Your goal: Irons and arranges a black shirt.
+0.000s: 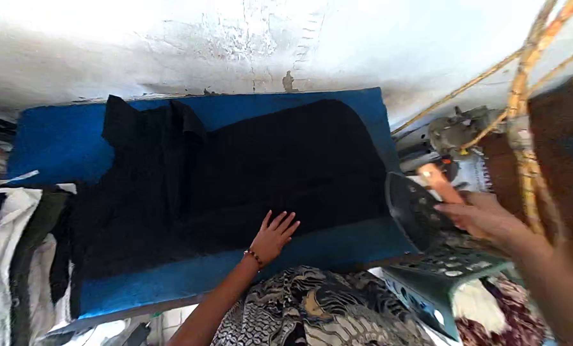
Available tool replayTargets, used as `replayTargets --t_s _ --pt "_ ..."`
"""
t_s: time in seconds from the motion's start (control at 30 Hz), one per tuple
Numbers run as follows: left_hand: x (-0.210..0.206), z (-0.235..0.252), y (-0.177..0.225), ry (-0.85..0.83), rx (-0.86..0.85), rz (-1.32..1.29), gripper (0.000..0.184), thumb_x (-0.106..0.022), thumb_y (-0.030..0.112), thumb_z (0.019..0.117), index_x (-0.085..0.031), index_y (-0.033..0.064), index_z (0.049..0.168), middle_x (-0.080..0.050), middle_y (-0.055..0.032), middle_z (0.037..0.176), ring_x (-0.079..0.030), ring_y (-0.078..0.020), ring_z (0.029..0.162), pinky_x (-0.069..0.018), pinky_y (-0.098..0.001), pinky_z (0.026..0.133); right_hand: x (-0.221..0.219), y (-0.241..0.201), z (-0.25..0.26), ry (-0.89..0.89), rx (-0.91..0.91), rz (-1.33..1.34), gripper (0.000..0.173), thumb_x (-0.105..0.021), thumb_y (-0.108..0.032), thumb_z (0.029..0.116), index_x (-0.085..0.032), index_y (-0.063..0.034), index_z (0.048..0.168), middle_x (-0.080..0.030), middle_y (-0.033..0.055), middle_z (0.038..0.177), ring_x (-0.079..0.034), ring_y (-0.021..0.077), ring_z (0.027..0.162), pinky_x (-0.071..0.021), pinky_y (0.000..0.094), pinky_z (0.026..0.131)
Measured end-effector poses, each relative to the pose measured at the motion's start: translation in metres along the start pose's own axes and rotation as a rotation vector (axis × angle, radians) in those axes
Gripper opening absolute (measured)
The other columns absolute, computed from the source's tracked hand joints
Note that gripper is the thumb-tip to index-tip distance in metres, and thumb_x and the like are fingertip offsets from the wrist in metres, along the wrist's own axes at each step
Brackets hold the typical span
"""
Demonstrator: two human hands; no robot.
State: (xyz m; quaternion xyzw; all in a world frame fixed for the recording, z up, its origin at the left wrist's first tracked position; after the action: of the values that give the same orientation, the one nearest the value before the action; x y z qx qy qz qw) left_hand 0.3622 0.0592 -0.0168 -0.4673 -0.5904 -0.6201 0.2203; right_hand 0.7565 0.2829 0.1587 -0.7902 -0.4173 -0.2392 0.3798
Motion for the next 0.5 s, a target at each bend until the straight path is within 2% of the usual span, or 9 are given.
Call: replayTargets --t_s 0.07,0.1,0.13,0.17,0.23,0.33,0.4,0.5 --pt "0.005 -0.007 -0.003 -0.013 -0.040 0.002 0.046 -0.052 0.019 0.1058 -0.052 0.0142 0.152 -0.043 -0.0088 0.161 -0.038 -0.0350 0.150 -0.0206 -0.0693 0.119 -0.053 -0.039 -0.018 -0.075 0.062 -0.065 0.047 -0.072 -0.017 0.0956 -0.053 0.0043 0.133 -0.063 0.0187 0.092 -0.060 0.0242 0.072 -0.0536 0.0439 0.069" --pt "0.005 -0.016 -0.006 0.050 -0.027 0.033 0.047 -0.055 0.022 0.1044 -0.053 0.0116 0.150 -0.046 -0.0096 0.159 -0.041 -0.0345 0.148 -0.0235 -0.0688 0.118 -0.085 -0.054 -0.022 -0.103 0.096 -0.108 0.055 -0.073 -0.018 0.0929 -0.051 0.0025 0.139 -0.065 0.0229 0.101 -0.064 0.0305 0.080 -0.0552 0.0502 0.075" --pt "0.004 -0.027 -0.011 0.162 0.029 0.081 0.049 -0.059 0.024 0.1015 -0.056 0.0080 0.147 -0.051 -0.0114 0.156 -0.047 -0.0348 0.144 -0.0285 -0.0691 0.116 -0.115 -0.068 -0.025 -0.120 0.120 -0.165 0.062 -0.075 -0.021 0.0911 -0.049 0.0024 0.142 -0.066 0.0271 0.111 -0.067 0.0377 0.091 -0.0558 0.0566 0.083" --pt "0.005 -0.040 -0.020 0.235 0.135 0.103 0.051 -0.061 0.025 0.1000 -0.055 0.0043 0.147 -0.052 -0.0140 0.154 -0.048 -0.0368 0.143 -0.0287 -0.0707 0.115 -0.142 -0.081 -0.026 -0.137 0.134 -0.225 0.066 -0.075 -0.023 0.0906 -0.048 0.0014 0.145 -0.065 0.0289 0.118 -0.067 0.0422 0.101 -0.0543 0.0605 0.090" --pt "0.008 -0.068 -0.041 0.261 0.332 0.135 0.056 -0.054 0.028 0.1023 -0.049 0.0022 0.152 -0.047 -0.0150 0.158 -0.044 -0.0402 0.146 -0.0232 -0.0731 0.116 -0.170 -0.096 -0.023 -0.155 0.152 -0.288 0.066 -0.072 -0.023 0.0926 -0.046 -0.0013 0.149 -0.064 0.0289 0.124 -0.064 0.0442 0.113 -0.0506 0.0619 0.097" --pt "0.001 -0.096 -0.058 0.326 0.340 0.241 0.056 -0.044 0.032 0.1028 -0.052 0.0030 0.149 -0.050 -0.0129 0.155 -0.049 -0.0397 0.142 -0.0290 -0.0722 0.112 -0.152 -0.083 -0.005 -0.073 0.142 -0.251 0.050 -0.070 -0.020 0.0952 -0.055 -0.0006 0.139 -0.065 0.0288 0.119 -0.066 0.0438 0.107 -0.0521 0.0609 0.093" --pt "0.000 -0.097 -0.060 0.348 0.333 0.264 0.056 -0.039 0.034 0.1036 -0.053 0.0043 0.149 -0.052 -0.0118 0.155 -0.050 -0.0389 0.141 -0.0299 -0.0712 0.112 -0.124 -0.057 0.016 0.022 0.100 -0.221 0.047 -0.070 -0.018 0.0949 -0.058 0.0028 0.135 -0.065 0.0324 0.117 -0.065 0.0484 0.107 -0.0505 0.0657 0.092" --pt "-0.002 -0.098 -0.060 0.379 0.326 0.284 0.058 -0.035 0.037 0.1038 -0.055 0.0053 0.148 -0.053 -0.0115 0.153 -0.051 -0.0386 0.140 -0.0303 -0.0708 0.112 -0.069 -0.006 0.049 0.153 0.012 -0.149 0.042 -0.068 -0.017 0.0974 -0.059 0.0072 0.131 -0.064 0.0356 0.115 -0.065 0.0501 0.102 -0.0506 0.0670 0.089"
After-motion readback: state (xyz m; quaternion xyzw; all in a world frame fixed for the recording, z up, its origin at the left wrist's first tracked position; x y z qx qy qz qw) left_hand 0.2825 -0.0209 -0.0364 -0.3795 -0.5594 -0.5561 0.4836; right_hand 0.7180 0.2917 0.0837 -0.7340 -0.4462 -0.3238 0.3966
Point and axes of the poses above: each hand's wrist, its own z-axis towards the middle knuckle, its own x-axis out of the back of the hand, y = z × x, the point moved 2 cm from there along z, towards the middle knuckle
